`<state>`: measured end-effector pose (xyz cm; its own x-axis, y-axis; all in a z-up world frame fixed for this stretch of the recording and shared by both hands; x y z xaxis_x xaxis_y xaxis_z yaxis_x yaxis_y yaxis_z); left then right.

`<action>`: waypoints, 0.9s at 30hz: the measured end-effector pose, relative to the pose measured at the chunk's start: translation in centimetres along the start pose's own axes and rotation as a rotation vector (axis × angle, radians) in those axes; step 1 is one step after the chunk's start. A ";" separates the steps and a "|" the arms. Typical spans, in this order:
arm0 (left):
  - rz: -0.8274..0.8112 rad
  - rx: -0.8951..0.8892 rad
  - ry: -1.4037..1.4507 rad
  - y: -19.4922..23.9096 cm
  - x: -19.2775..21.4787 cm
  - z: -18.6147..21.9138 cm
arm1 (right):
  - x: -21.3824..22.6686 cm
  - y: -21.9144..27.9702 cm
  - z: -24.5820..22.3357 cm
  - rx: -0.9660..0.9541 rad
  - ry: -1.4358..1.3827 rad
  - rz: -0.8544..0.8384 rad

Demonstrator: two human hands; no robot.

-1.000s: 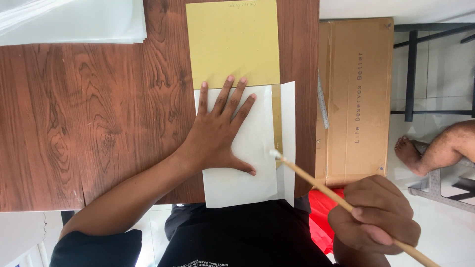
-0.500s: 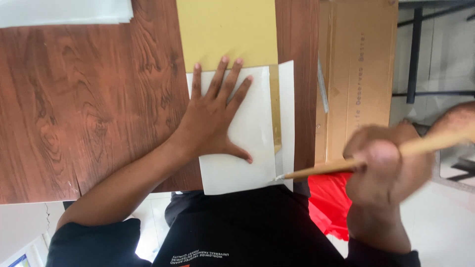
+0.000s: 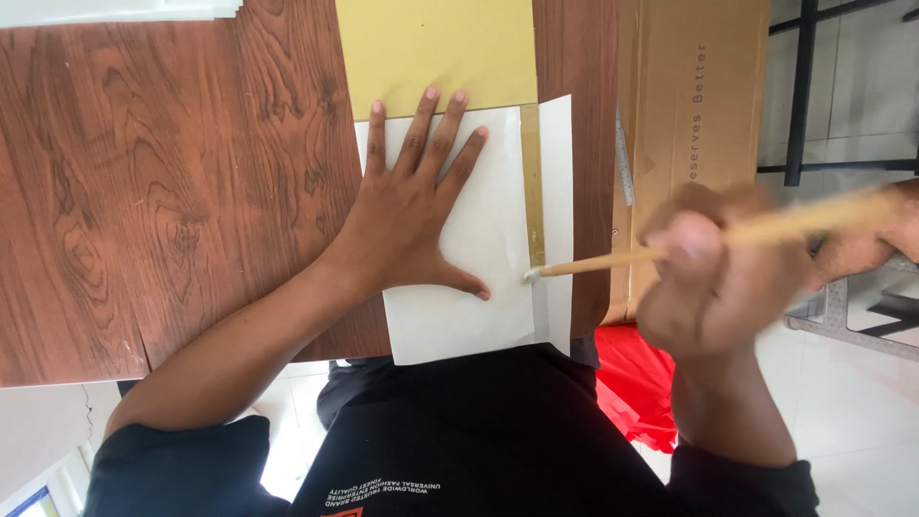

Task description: The person is manually assembling paper bags by folding white paper sheets around a yellow template and applying glue with a wooden stick.

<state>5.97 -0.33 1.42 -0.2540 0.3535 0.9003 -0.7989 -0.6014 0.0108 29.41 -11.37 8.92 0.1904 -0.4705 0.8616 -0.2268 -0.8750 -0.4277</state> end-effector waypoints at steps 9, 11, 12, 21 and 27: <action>-0.003 0.007 0.009 0.1 -0.2 -0.1 | 3.4 5.7 -3.0 0.432 -0.596 0.362; -0.008 0.011 0.004 0.1 -0.2 -0.1 | 4.2 6.1 -3.4 0.474 -0.571 0.332; -0.014 0.012 -0.003 0.0 -0.1 -0.1 | 4.5 6.3 -3.8 0.513 -0.544 0.305; 0.005 0.003 -0.010 0.1 -0.1 0.0 | 3.7 7.6 -2.7 0.538 -0.543 0.410; -0.005 0.009 -0.010 0.1 -0.2 0.0 | 5.2 7.0 -3.3 0.404 -0.523 0.305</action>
<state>5.89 -0.44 1.22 -0.2447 0.3492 0.9045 -0.7952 -0.6061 0.0188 25.66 -19.55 11.26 0.6295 -0.6047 0.4879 0.0084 -0.6226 -0.7825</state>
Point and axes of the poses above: each hand's wrist, its own y-axis away from the middle knuckle, its own x-axis out of the back of the hand, z = x × y, the point moved 5 cm from there along -y, towards the middle knuckle, and after that the axes turned 8 degrees about y, right-handed, at the moved point
